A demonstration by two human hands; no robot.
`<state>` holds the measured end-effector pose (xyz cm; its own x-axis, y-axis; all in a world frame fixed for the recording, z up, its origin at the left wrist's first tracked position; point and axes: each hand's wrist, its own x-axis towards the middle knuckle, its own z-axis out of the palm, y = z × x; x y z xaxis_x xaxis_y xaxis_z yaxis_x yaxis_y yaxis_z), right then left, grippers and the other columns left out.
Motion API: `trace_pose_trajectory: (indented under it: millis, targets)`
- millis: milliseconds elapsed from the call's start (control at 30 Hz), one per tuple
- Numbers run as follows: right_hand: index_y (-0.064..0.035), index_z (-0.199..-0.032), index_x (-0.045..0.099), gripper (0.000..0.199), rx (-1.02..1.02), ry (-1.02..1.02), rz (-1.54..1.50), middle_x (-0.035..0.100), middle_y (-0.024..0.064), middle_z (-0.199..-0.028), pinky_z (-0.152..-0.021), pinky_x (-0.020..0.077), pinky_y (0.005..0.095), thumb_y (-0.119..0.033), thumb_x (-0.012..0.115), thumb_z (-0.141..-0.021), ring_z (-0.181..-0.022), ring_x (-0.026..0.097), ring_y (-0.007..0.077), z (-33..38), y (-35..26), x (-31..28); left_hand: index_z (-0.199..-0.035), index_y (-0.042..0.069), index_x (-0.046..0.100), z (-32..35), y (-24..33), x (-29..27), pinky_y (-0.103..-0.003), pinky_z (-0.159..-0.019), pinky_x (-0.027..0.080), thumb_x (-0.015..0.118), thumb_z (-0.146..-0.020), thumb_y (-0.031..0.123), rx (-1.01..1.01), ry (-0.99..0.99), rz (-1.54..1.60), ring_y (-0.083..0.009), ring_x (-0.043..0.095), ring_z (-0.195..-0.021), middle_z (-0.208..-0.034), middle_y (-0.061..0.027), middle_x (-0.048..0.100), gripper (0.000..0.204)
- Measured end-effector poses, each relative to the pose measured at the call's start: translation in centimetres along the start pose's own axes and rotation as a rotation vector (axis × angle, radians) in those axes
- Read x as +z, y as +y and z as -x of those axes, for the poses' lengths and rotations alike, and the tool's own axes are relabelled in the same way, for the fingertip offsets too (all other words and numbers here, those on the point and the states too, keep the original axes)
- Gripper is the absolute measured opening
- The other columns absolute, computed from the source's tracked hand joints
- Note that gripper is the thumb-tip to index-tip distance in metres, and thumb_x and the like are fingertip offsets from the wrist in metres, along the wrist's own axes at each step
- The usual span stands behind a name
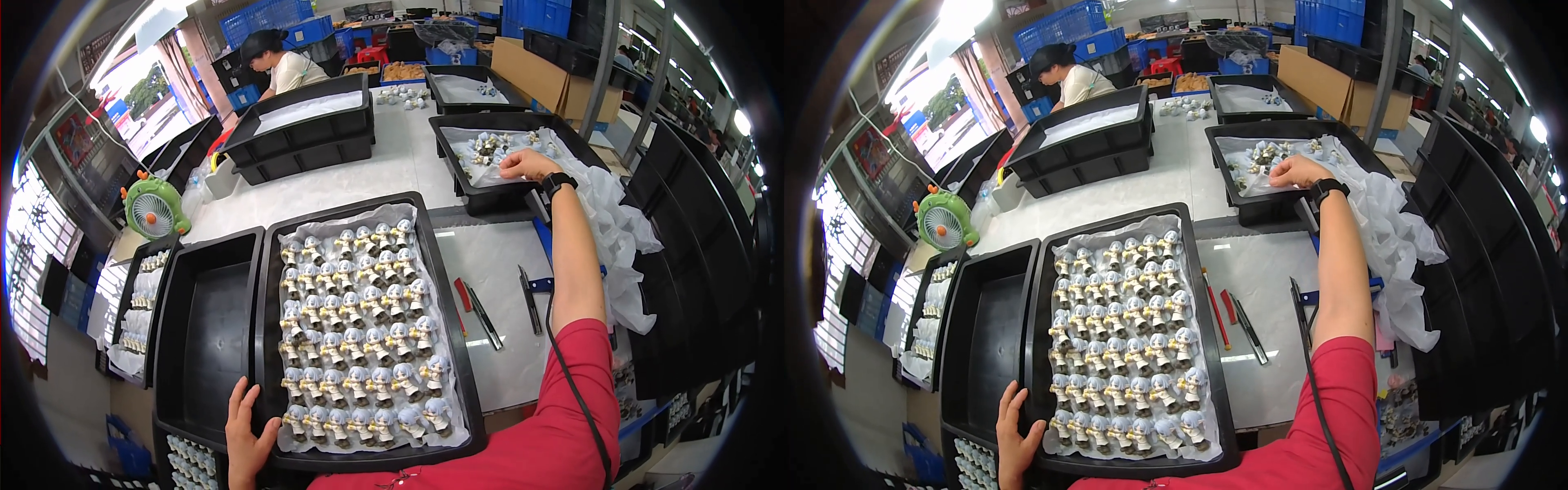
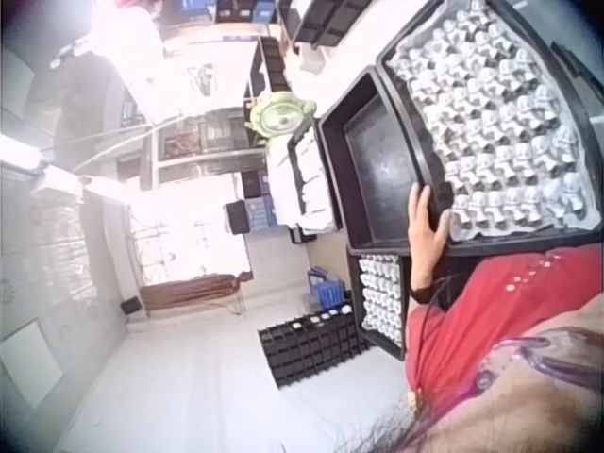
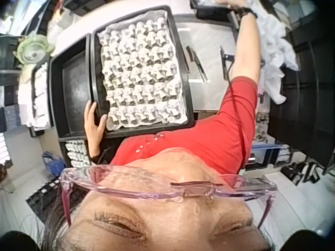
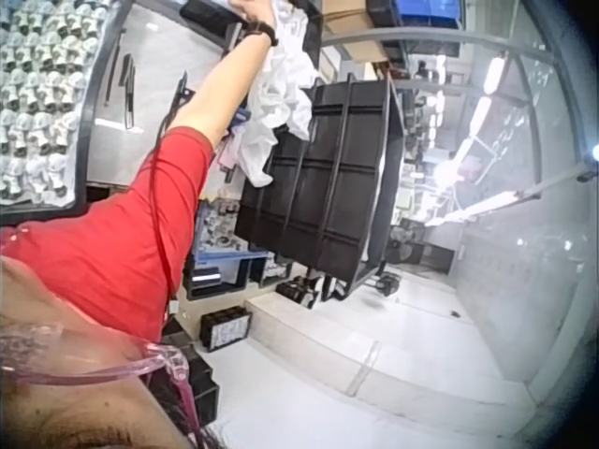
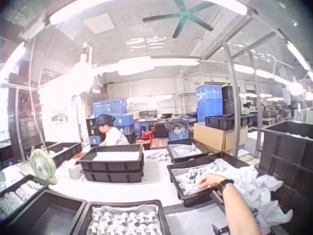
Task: Inspecting and packing small industrial components into trays and boxes.
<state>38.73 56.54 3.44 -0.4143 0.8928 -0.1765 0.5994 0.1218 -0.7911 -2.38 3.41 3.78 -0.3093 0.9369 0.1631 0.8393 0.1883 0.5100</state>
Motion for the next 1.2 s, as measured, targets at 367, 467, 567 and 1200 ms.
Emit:
trace_pose_trajectory:
  millis: [367,467,567,1200]
  targets:
    - [-0.0105,-0.092,0.071,0.034,0.03,-0.016,0.054,0.06,-0.0043,-0.072,-0.054,0.0313,0.0197,-0.04,0.071,-0.075,-0.061,0.045,0.0056,1.1,-2.1,1.0,-0.121,0.002,0.049,0.0,0.0,0.0,-0.04,-0.096,0.038,0.068,-0.069,0.012,0.006,0.001,-0.016,-0.0359,0.044,-0.121,-0.136,-0.0176,0.038,0.056]
    - [-0.0095,-0.091,0.071,0.033,0.06,0.007,0.081,0.06,-0.003,-0.072,-0.055,0.0333,0.0203,-0.038,0.072,-0.075,-0.061,0.045,0.0066,1.2,-2.6,1.1,-0.121,0.002,0.049,0.0,0.0,0.0,-0.04,-0.096,0.039,0.068,-0.069,0.012,-0.001,0.0,-0.014,-0.0359,0.044,-0.121,-0.136,-0.0176,0.038,0.056]
    - [-0.008,-0.089,0.07,0.031,0.051,-0.008,0.079,0.06,-0.0019,-0.071,-0.057,0.0363,0.0213,-0.035,0.074,-0.074,-0.062,0.047,0.0073,1.1,-2.7,1.1,-0.121,0.002,0.049,0.0,0.0,0.0,-0.04,-0.096,0.039,0.068,-0.069,0.012,0.0,0.003,-0.015,-0.036,0.044,-0.121,-0.136,-0.0176,0.039,0.056]
    - [-0.0075,-0.079,0.071,0.021,0.031,-0.068,0.127,0.064,0.0012,-0.073,-0.056,0.0372,0.0223,-0.021,0.071,-0.063,-0.065,0.054,0.0078,0.8,-2.6,1.3,-0.121,0.002,0.049,-0.1,0.3,0.0,-0.038,-0.096,0.038,0.067,-0.07,0.011,0.01,0.009,-0.021,-0.0357,0.043,-0.121,-0.135,-0.0179,0.039,0.055]
